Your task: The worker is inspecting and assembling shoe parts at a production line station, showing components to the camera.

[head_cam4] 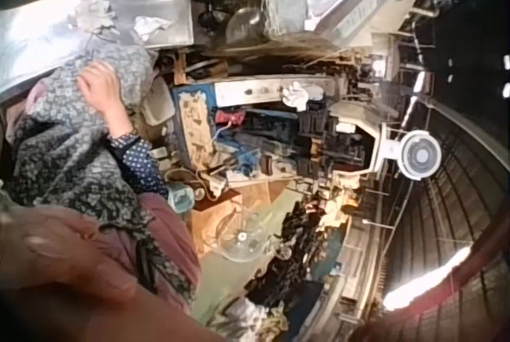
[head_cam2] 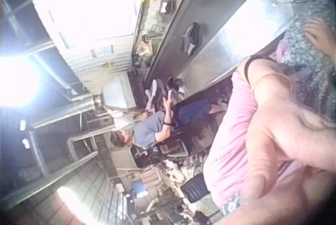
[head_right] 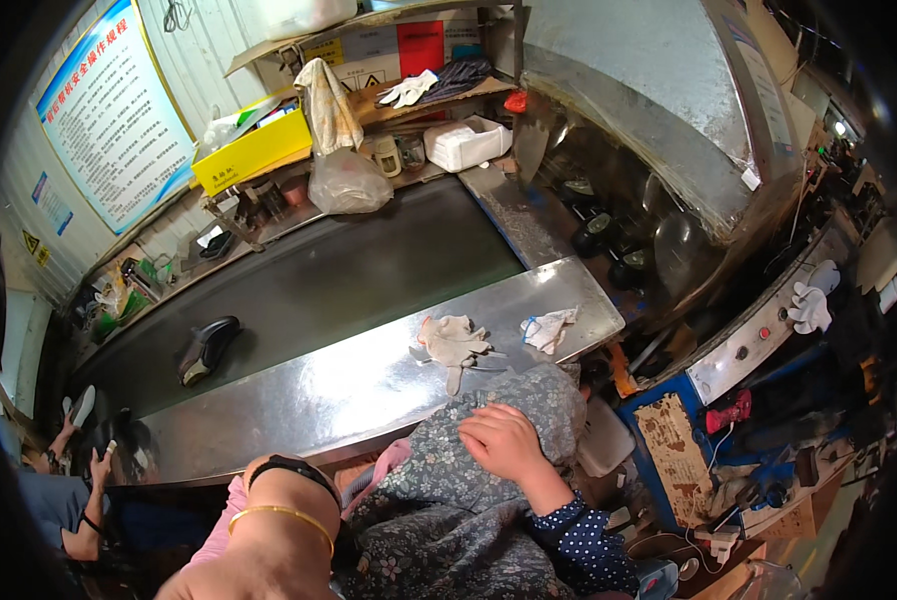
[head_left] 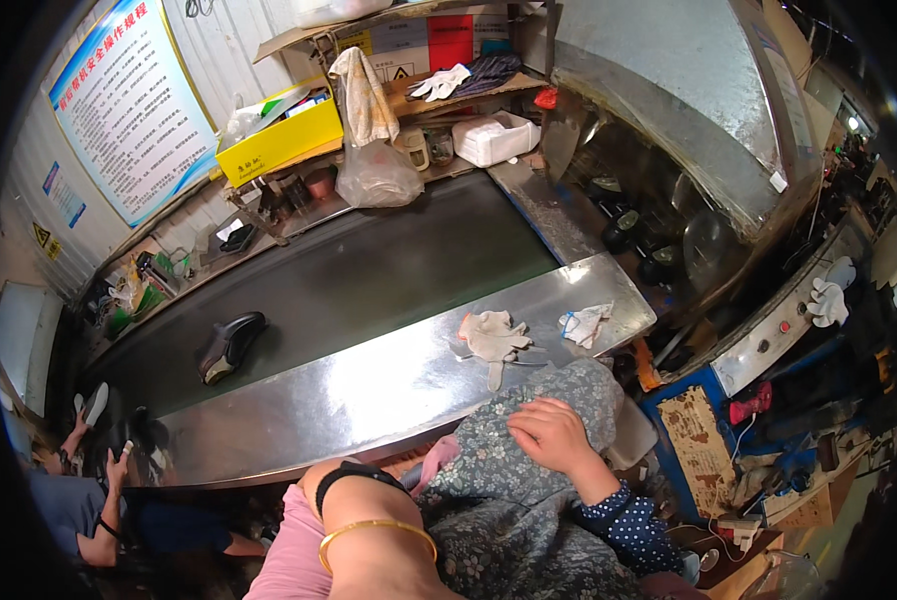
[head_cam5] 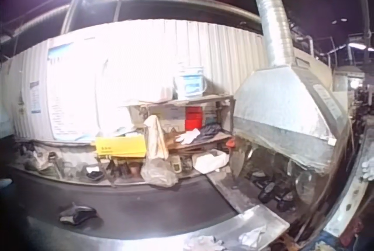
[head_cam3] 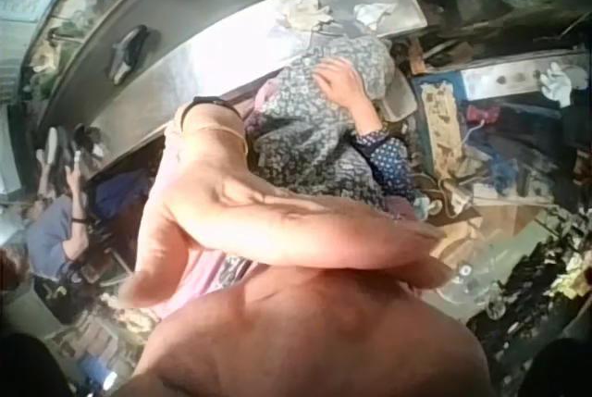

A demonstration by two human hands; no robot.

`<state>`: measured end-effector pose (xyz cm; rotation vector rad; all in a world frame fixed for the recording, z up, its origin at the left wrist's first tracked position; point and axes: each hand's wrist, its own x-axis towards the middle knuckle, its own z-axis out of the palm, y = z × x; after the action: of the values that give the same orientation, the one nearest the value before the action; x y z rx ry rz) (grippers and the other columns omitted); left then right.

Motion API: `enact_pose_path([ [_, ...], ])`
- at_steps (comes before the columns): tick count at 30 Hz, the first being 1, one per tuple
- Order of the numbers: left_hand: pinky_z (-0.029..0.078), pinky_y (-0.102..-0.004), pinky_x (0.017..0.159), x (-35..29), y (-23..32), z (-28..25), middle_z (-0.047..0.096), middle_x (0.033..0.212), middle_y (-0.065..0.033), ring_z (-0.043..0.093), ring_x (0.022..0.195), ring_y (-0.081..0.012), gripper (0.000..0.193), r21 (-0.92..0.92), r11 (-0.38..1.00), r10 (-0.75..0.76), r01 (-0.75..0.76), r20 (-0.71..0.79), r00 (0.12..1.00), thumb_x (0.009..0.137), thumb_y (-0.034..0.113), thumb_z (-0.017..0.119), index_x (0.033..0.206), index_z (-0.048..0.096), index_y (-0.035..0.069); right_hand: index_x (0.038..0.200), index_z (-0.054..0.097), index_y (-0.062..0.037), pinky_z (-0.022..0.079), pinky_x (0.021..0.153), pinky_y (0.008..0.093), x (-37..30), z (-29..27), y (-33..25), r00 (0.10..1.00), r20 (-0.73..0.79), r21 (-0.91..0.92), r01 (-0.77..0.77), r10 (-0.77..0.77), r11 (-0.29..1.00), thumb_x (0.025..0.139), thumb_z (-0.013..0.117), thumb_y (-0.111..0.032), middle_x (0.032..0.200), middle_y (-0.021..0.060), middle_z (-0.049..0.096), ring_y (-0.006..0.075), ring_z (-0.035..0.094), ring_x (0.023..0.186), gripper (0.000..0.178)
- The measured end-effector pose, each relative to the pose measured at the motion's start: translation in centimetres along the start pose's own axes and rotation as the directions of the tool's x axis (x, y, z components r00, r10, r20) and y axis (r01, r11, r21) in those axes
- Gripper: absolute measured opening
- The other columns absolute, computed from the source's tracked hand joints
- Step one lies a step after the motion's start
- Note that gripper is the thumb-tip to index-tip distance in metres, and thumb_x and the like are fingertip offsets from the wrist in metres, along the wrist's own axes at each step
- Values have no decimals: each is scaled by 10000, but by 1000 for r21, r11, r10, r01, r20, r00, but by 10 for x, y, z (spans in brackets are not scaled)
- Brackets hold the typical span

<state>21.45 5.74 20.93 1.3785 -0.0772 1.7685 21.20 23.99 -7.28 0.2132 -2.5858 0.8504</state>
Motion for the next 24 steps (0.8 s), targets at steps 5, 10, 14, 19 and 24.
enact_pose_path([
  [5,123,-490,1186,-10,-44,1,-8,1489,-441,51,1446,-464,1197,-402,839,354,-367,-110,929,892,739,361,1390,-114,-239,882,734,-121,478,952,414,-3,-1,0,999,-22,3,-24,24,1000,820,682,-190,969,25,728,242,670,1001,106],
  [10,144,-500,1178,-15,-36,-4,-11,1484,-449,60,1441,-475,1200,-199,927,313,-319,-62,948,889,746,357,1393,-112,-237,888,734,-121,478,951,415,0,0,3,1000,-2,-3,2,-2,1000,824,678,-192,972,29,727,244,669,1004,111],
  [14,129,-562,1158,-15,-16,-16,36,1462,-475,102,1418,-519,1177,-138,965,220,-224,-50,974,901,740,336,1397,-84,-242,896,729,-120,477,951,417,1,-4,3,1000,17,-20,-16,16,1000,831,670,-203,967,27,726,247,667,1007,121],
  [19,126,-636,1127,8,7,-24,155,1420,-502,159,1406,-533,1070,92,975,205,-202,-31,978,928,669,409,1443,43,-194,898,730,-124,476,953,421,1,0,3,1000,-2,-21,-13,13,1000,834,670,-213,967,27,726,244,665,1011,125],
  [24,140,-642,1121,22,11,-21,205,1424,-475,201,1403,-509,1006,-24,959,278,-282,-92,956,925,636,453,1439,129,-166,909,735,-129,479,950,411,3,4,4,1000,28,-23,-1,1,1000,836,672,-218,970,35,724,239,667,1009,132],
])
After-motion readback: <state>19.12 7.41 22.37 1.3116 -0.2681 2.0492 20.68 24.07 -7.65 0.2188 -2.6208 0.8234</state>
